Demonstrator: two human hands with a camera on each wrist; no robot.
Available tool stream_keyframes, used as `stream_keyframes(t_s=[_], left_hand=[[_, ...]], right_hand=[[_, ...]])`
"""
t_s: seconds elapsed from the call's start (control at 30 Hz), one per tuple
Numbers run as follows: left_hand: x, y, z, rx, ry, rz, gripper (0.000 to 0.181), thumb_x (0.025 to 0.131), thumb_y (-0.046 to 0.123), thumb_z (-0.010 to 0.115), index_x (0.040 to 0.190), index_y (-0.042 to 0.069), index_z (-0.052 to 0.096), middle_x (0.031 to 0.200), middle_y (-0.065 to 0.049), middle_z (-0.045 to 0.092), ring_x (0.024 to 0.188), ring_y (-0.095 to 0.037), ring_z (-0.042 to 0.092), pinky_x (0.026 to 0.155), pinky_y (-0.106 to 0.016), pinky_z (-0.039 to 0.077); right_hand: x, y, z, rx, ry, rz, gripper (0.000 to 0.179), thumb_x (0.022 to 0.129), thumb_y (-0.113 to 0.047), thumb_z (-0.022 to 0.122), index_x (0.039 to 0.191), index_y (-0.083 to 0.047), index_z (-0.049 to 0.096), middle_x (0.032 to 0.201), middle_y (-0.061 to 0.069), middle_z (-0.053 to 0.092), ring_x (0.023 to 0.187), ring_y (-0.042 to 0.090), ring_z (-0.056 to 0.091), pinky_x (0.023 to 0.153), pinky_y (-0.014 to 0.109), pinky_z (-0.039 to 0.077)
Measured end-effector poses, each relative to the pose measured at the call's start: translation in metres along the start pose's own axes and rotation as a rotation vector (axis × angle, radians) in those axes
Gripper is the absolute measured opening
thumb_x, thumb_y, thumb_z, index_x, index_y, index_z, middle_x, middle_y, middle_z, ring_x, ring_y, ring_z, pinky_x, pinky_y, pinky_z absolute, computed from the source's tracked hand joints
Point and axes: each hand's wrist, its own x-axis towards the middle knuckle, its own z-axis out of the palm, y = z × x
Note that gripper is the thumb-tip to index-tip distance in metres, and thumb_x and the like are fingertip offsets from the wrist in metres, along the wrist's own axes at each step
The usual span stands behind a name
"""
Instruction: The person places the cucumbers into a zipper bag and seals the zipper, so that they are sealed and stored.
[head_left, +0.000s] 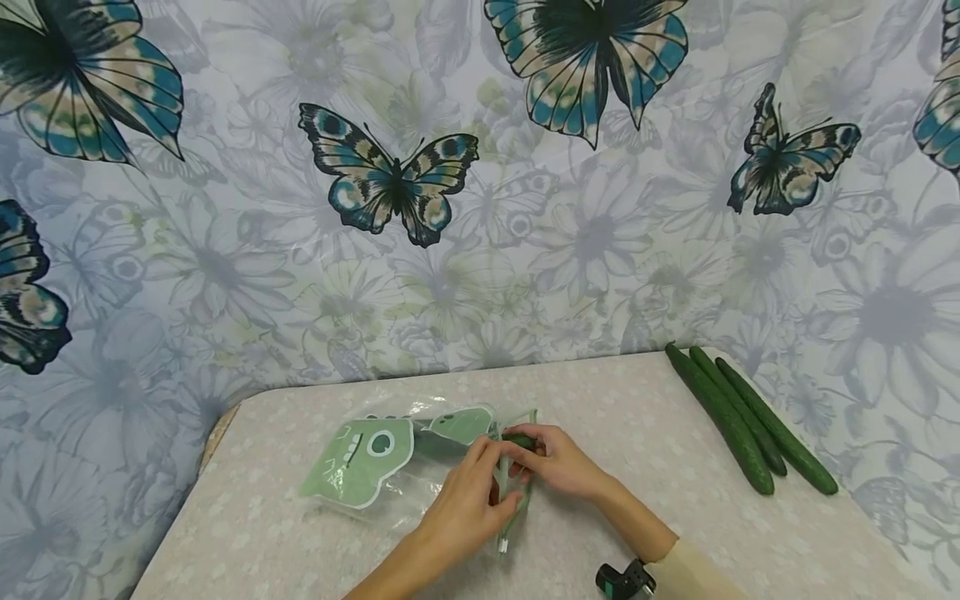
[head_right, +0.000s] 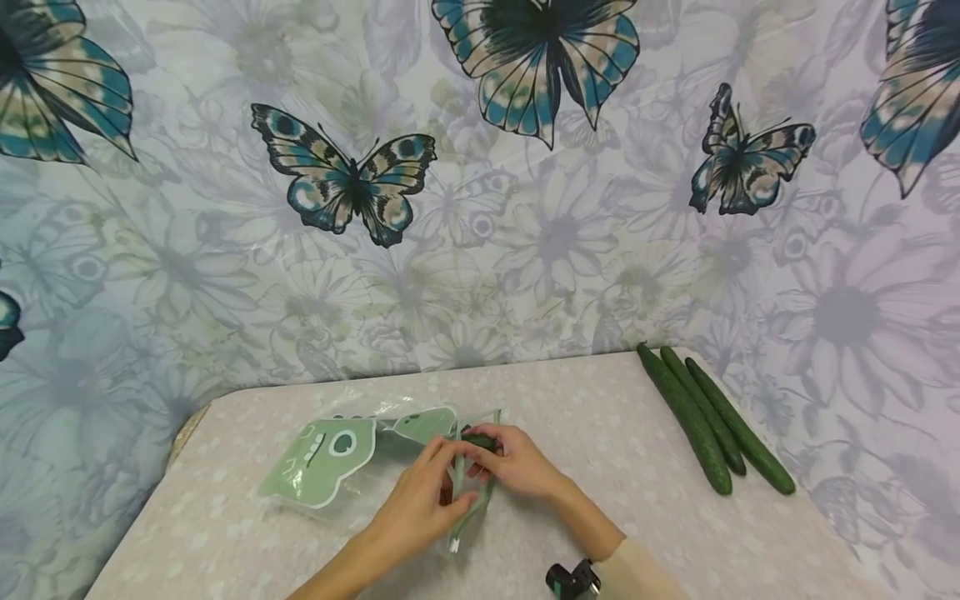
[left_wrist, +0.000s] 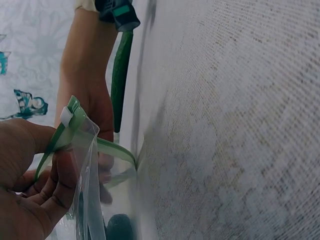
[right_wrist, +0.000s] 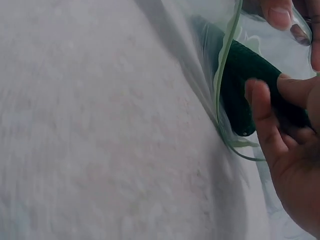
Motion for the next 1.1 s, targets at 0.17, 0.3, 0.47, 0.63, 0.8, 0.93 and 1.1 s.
stream_keyframes(t_s=[0.17, 0.3, 0.47, 0.63, 0.8, 0.93, 1.1], left_hand=[[-0.003, -0.001, 0.001, -0.007, -0.007, -0.011, 0.052, 0.093, 0.014, 0.083, 0.140, 0.014, 0.060, 0.114, 0.004, 0.052, 0.073, 0.007, 0.051, 0.063, -0.016, 0.050], [-0.005, -0.001, 0.003, -0.009, -0.013, -0.011, 0.054, 0.093, 0.013, 0.084, 0.141, 0.015, 0.060, 0.114, 0.003, 0.052, 0.072, 0.006, 0.051, 0.063, -0.016, 0.050], [-0.004, -0.001, 0.003, -0.014, -0.028, -0.011, 0.055, 0.094, 0.013, 0.083, 0.143, 0.014, 0.059, 0.113, 0.003, 0.051, 0.073, 0.005, 0.051, 0.062, -0.016, 0.050], [0.002, -0.001, 0.001, -0.001, -0.015, -0.002, 0.056, 0.094, 0.014, 0.083, 0.145, 0.015, 0.058, 0.116, -0.001, 0.053, 0.074, 0.005, 0.052, 0.062, -0.016, 0.050], [0.005, -0.001, -0.003, 0.004, -0.012, 0.008, 0.056, 0.094, 0.015, 0.083, 0.144, 0.016, 0.057, 0.118, -0.005, 0.055, 0.073, 0.005, 0.051, 0.061, -0.016, 0.049], [0.004, -0.001, -0.004, 0.006, -0.013, -0.001, 0.055, 0.095, 0.016, 0.082, 0.143, 0.014, 0.057, 0.115, -0.001, 0.052, 0.074, 0.004, 0.051, 0.061, -0.017, 0.049], [0.002, -0.001, -0.005, -0.003, -0.013, -0.008, 0.051, 0.095, 0.015, 0.082, 0.140, 0.013, 0.058, 0.113, 0.004, 0.049, 0.074, 0.004, 0.051, 0.061, -0.017, 0.050]], right_hand=[[-0.003, 0.000, -0.002, -0.270, 0.113, -0.009, 0.031, 0.104, -0.036, 0.073, 0.124, -0.013, 0.077, 0.102, 0.003, 0.079, 0.076, 0.005, 0.065, 0.071, 0.021, 0.056], [-0.008, 0.000, -0.004, -0.303, 0.115, 0.027, 0.023, 0.104, -0.032, 0.073, 0.120, -0.015, 0.079, 0.098, -0.002, 0.076, 0.071, 0.002, 0.058, 0.066, 0.021, 0.052], [-0.011, 0.003, -0.005, -0.264, 0.111, 0.018, 0.025, 0.106, -0.022, 0.068, 0.125, -0.008, 0.078, 0.100, 0.004, 0.080, 0.074, 0.002, 0.064, 0.069, 0.021, 0.056], [-0.005, 0.004, -0.004, -0.159, 0.191, 0.027, 0.029, 0.105, -0.019, 0.069, 0.128, -0.004, 0.076, 0.092, 0.014, 0.082, 0.077, 0.015, 0.076, 0.074, 0.022, 0.059], [0.000, 0.002, -0.003, -0.066, 0.233, 0.045, 0.033, 0.106, -0.019, 0.069, 0.131, 0.001, 0.074, 0.100, 0.020, 0.082, 0.085, 0.030, 0.080, 0.077, 0.021, 0.060], [0.004, 0.003, 0.003, -0.005, 0.241, 0.042, 0.037, 0.105, -0.020, 0.071, 0.133, 0.004, 0.072, 0.112, 0.022, 0.081, 0.091, 0.031, 0.082, 0.081, 0.021, 0.063], [0.010, 0.006, 0.013, 0.049, 0.236, 0.024, 0.037, 0.105, -0.015, 0.070, 0.133, 0.009, 0.070, 0.120, 0.027, 0.078, 0.097, 0.031, 0.082, 0.083, 0.024, 0.065]])
